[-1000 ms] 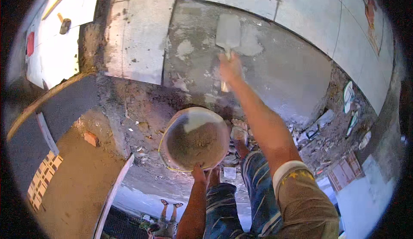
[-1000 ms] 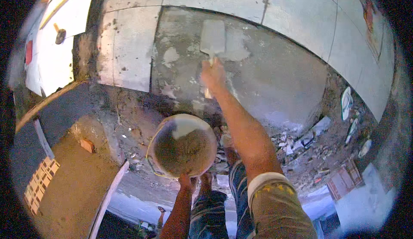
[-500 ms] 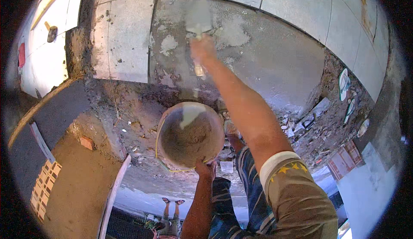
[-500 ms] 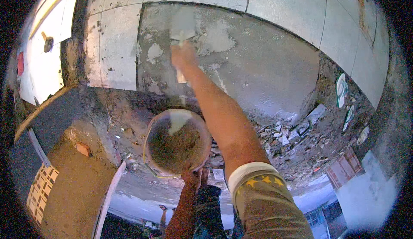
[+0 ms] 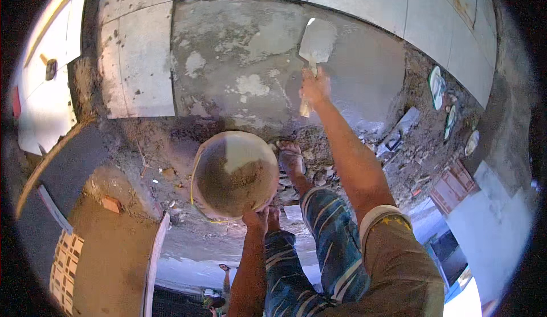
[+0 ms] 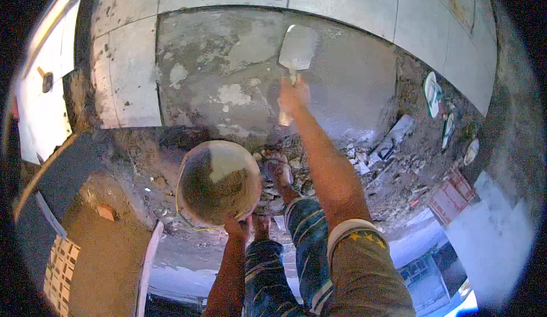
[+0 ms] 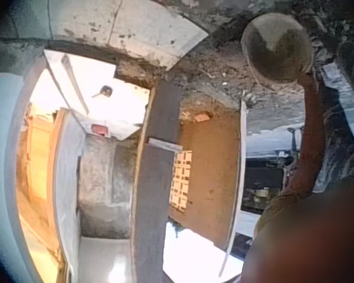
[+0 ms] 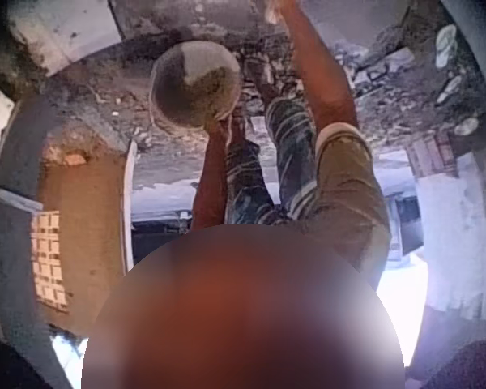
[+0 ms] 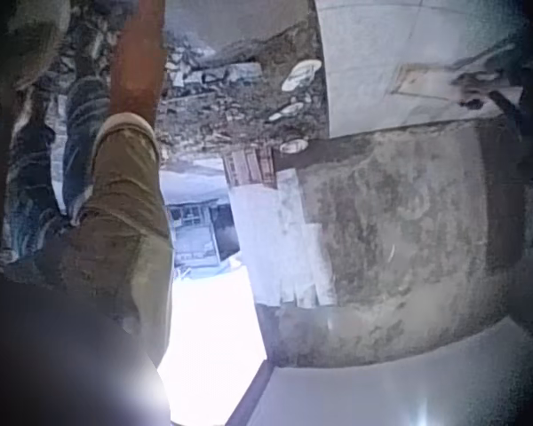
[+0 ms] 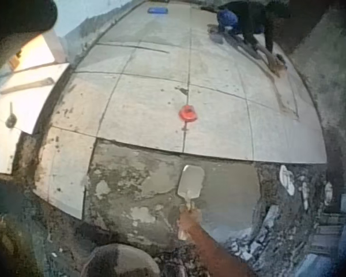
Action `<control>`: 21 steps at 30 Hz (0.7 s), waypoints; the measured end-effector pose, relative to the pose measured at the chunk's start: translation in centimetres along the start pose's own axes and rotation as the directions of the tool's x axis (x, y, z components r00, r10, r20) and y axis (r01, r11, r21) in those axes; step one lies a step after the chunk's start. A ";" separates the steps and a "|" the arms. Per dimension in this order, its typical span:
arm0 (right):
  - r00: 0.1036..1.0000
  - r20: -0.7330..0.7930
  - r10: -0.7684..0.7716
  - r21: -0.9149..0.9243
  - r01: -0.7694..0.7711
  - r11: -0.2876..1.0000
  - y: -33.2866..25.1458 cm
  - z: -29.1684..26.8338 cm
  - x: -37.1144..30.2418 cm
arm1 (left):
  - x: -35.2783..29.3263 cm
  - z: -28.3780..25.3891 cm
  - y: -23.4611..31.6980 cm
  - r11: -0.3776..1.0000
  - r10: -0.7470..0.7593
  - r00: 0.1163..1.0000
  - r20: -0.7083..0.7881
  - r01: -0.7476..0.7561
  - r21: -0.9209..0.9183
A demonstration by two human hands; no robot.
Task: Laying and securing floor tiles using cement and a rubber mallet.
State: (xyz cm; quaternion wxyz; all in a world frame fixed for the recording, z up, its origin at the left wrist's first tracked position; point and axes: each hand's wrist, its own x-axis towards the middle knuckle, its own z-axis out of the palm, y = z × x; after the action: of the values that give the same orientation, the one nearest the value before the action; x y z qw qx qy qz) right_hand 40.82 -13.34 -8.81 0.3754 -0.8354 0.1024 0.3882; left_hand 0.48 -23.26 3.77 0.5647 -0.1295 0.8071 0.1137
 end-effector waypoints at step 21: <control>0.795 0.095 -0.599 -0.524 0.551 0.649 8.5 -18.7 11.0 | 0.7 3.2 -1.8 0.973 -0.016 0.942 0.334 -0.063 0.224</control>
State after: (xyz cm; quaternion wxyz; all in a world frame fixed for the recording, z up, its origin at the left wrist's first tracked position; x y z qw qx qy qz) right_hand 55.00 -31.15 -13.70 0.2305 -0.9098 -0.2620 0.2246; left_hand 3.71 -23.94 1.97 0.7028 -0.0319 0.7092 0.0460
